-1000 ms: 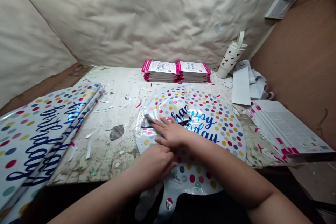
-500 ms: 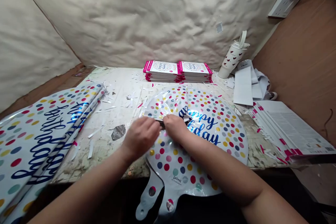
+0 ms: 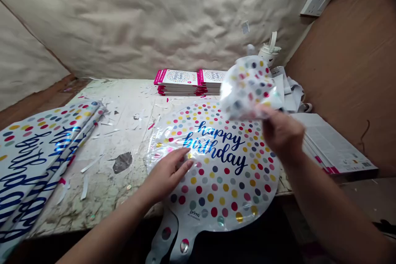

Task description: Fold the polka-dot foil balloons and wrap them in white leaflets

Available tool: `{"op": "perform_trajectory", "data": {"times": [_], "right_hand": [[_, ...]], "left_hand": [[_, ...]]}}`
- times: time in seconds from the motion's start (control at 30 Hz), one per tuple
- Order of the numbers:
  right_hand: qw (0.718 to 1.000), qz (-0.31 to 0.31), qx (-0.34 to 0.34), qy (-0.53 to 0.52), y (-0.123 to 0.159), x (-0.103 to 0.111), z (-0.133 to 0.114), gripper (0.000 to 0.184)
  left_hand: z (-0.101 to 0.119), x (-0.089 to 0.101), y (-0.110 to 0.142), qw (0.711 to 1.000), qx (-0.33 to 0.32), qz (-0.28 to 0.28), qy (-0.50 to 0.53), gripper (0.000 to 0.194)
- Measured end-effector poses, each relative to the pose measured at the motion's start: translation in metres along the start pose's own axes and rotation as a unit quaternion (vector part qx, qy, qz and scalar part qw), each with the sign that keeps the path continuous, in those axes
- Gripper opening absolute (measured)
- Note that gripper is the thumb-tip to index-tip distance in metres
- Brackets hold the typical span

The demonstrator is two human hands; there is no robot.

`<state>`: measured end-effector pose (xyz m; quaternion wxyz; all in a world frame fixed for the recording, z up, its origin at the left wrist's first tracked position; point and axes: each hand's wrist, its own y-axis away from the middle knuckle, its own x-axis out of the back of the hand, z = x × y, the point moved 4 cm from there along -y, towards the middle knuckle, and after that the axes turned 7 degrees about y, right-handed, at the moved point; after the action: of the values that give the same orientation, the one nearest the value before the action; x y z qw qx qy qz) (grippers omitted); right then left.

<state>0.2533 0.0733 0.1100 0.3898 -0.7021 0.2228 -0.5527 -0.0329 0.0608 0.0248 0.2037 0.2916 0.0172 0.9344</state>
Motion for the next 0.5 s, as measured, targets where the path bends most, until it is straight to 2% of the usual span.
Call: {"op": "perform_trajectory", "data": {"times": [0.03, 0.1, 0.13, 0.17, 0.2, 0.27, 0.33, 0.4, 0.5], "right_hand": [[0.996, -0.055, 0.053, -0.036, 0.016, -0.008, -0.022, 0.03], [0.974, -0.17, 0.12, -0.086, 0.048, -0.026, -0.057, 0.034], [0.959, -0.224, 0.136, -0.106, 0.062, -0.033, -0.069, 0.036], [0.944, -0.268, 0.147, -0.123, 0.073, -0.038, -0.076, 0.036], [0.93, -0.303, 0.15, -0.142, 0.081, -0.04, -0.08, 0.036], [0.907, -0.348, 0.14, -0.193, 0.089, -0.039, -0.078, 0.038], [0.895, -0.365, 0.115, -0.23, 0.089, -0.037, -0.071, 0.041], [0.893, -0.365, 0.089, -0.247, 0.088, -0.036, -0.068, 0.042], [0.906, -0.336, 0.048, -0.253, 0.086, -0.042, -0.07, 0.043]], "left_hand": [[0.006, -0.01, 0.002, 0.987, 0.032, -0.049, 0.15, 0.063], [0.013, -0.03, 0.007, 0.901, 0.12, -0.119, 0.399, 0.063], [0.013, -0.038, 0.009, 0.858, 0.164, -0.124, 0.47, 0.057], [0.01, -0.043, 0.011, 0.83, 0.204, -0.111, 0.508, 0.048], [0.006, -0.047, 0.012, 0.815, 0.237, -0.089, 0.521, 0.037], [-0.002, -0.05, 0.014, 0.807, 0.282, -0.053, 0.517, 0.024], [-0.005, -0.051, 0.014, 0.807, 0.303, -0.042, 0.505, 0.02], [-0.002, -0.052, 0.012, 0.813, 0.304, -0.03, 0.496, 0.018], [0.005, -0.056, 0.009, 0.825, 0.283, -0.013, 0.489, 0.018]]}}
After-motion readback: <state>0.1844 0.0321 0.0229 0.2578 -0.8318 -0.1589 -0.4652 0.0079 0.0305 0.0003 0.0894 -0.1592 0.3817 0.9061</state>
